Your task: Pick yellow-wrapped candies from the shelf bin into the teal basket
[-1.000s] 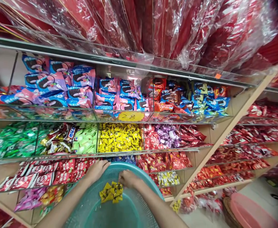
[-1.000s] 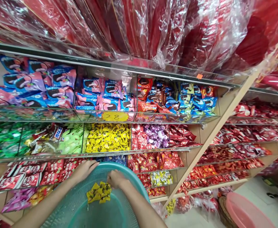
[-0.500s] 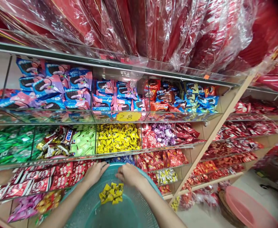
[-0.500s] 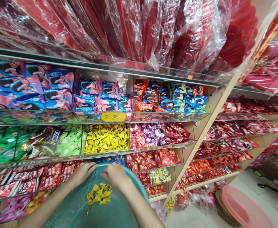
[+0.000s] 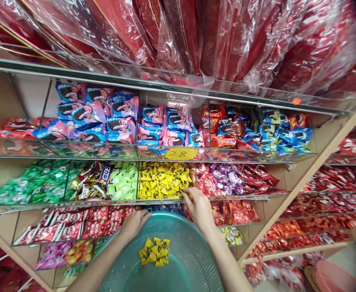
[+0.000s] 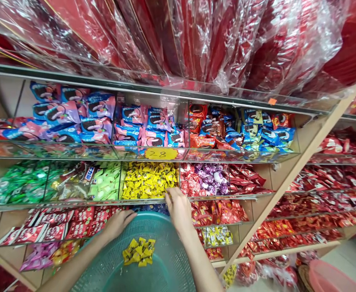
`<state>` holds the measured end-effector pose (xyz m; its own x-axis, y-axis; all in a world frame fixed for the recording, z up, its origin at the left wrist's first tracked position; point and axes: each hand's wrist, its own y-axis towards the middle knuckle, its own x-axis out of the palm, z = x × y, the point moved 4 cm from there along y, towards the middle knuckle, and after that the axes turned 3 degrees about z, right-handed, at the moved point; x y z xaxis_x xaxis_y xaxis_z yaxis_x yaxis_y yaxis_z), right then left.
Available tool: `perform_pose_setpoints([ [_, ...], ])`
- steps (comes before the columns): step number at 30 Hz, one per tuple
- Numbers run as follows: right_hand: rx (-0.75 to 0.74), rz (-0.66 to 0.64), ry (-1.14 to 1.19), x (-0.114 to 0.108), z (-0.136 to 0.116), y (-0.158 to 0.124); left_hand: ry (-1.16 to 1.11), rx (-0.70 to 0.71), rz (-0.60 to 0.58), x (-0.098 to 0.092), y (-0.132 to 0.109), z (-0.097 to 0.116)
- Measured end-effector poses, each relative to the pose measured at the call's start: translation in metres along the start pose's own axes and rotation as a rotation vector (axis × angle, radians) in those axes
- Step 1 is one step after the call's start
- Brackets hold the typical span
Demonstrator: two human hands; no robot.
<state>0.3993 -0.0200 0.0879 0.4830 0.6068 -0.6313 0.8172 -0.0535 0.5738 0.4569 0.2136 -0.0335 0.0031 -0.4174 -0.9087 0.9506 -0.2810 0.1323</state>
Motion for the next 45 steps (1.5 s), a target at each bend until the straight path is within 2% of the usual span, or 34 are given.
perform_pose_setpoints([
  [5, -0.044, -0.103, -0.158, 0.016, -0.013, 0.023, -0.016, -0.003, 0.011, 0.004, -0.002, -0.003],
  [10, -0.059, -0.142, -0.262, 0.028, -0.022, 0.047, -0.039, 0.009, 0.019, 0.004, -0.002, -0.001],
  [16, -0.04, -0.113, -0.231, 0.035, -0.016, 0.046, -0.054, 0.002, 0.009, 0.002, -0.002, 0.001],
  [19, -0.052, -0.031, -0.152, 0.028, -0.014, 0.042, -0.05, -0.016, 0.0, 0.002, -0.002, 0.0],
  [23, -0.115, 0.129, 0.082, 0.006, -0.021, 0.035, -0.035, -0.01, -0.01, 0.001, -0.002, 0.003],
  [25, -0.155, 0.117, 0.209, -0.003, -0.029, 0.03, -0.027, -0.005, -0.01, 0.0, -0.002, 0.005],
  [27, -0.19, -0.01, 0.321, -0.003, -0.04, 0.023, -0.021, -0.005, -0.009, 0.0, -0.002, 0.006],
  [29, -0.192, -0.248, 0.408, 0.009, -0.047, 0.013, -0.019, -0.004, -0.015, 0.001, -0.002, 0.006],
  [31, -0.14, -0.579, 0.44, 0.035, -0.046, -0.002, -0.018, -0.002, -0.024, 0.002, -0.001, 0.006],
  [33, -0.046, -0.905, 0.375, 0.067, -0.037, -0.02, -0.014, -0.004, -0.028, 0.002, 0.0, 0.005],
  [34, 0.004, -1.028, 0.305, 0.082, -0.029, -0.03, -0.012, -0.005, -0.028, 0.002, 0.0, 0.005],
  [36, 0.062, -1.103, 0.188, 0.106, -0.012, -0.041, -0.009, -0.008, -0.027, 0.001, 0.001, 0.006],
  [39, 0.097, -1.096, 0.076, 0.126, 0.005, -0.051, -0.005, -0.014, -0.033, -0.001, 0.001, 0.007],
  [42, 0.096, -1.063, -0.014, 0.131, 0.009, -0.055, 0.0, -0.026, -0.036, -0.002, 0.0, 0.008],
  [45, 0.097, -0.961, -0.143, 0.125, 0.005, -0.051, 0.003, -0.033, -0.03, -0.002, -0.001, 0.008],
])
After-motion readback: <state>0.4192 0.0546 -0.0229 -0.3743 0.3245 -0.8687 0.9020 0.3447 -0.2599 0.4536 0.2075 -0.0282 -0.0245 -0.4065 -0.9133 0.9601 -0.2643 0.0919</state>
